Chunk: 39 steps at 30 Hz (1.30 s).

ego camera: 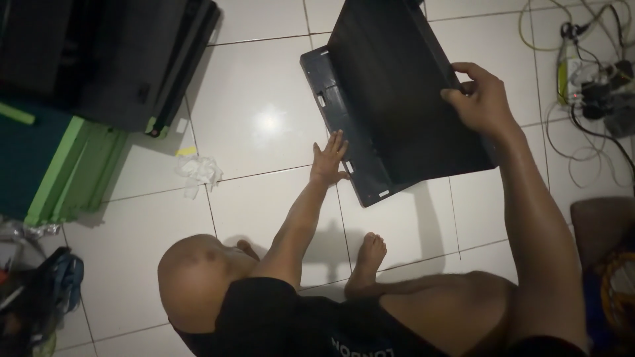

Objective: The person assembles a black plastic storage crate by connecting side panels to a base and securing them with latches. They handle multiple crate components, aligning edges and snapping parts together to form a box.

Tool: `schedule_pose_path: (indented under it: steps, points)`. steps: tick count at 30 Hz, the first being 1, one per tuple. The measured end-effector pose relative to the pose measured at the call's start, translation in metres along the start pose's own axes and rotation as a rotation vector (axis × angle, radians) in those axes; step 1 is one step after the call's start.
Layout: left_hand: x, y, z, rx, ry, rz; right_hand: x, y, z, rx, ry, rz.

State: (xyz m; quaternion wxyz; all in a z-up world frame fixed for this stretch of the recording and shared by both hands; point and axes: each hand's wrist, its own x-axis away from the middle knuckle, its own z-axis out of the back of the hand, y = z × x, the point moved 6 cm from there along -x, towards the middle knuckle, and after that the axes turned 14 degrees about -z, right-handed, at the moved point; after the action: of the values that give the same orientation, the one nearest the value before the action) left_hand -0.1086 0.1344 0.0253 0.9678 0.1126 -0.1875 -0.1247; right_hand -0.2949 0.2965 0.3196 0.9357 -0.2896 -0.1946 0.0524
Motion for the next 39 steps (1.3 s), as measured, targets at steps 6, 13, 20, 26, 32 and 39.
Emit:
schedule_pose_path:
  steps: [6, 13, 20, 26, 32, 39]
  points:
    - [0.012, -0.028, -0.012, 0.175, 0.065, -0.002, 0.005, -0.008, -0.015, -0.003, -0.061, 0.066]
    - [0.033, -0.093, -0.013, 0.5, 0.733, 0.124, 0.001, -0.005, -0.047, -0.056, -0.145, 0.036]
    - [0.019, -0.111, -0.019, 0.89, 0.827, 0.286, 0.008, -0.007, -0.053, 0.059, -0.076, -0.026]
    - [-0.006, -0.125, -0.026, 0.78, 0.873, 0.253, 0.02, -0.007, -0.06, 0.078, -0.069, -0.062]
    - [-0.023, -0.155, -0.024, 0.714, 0.863, 0.235, 0.029, -0.008, -0.066, 0.189, 0.028, 0.066]
    - [-0.039, -0.163, -0.045, 0.61, 0.845, 0.224, 0.056, -0.03, -0.085, 0.187, 0.017, 0.143]
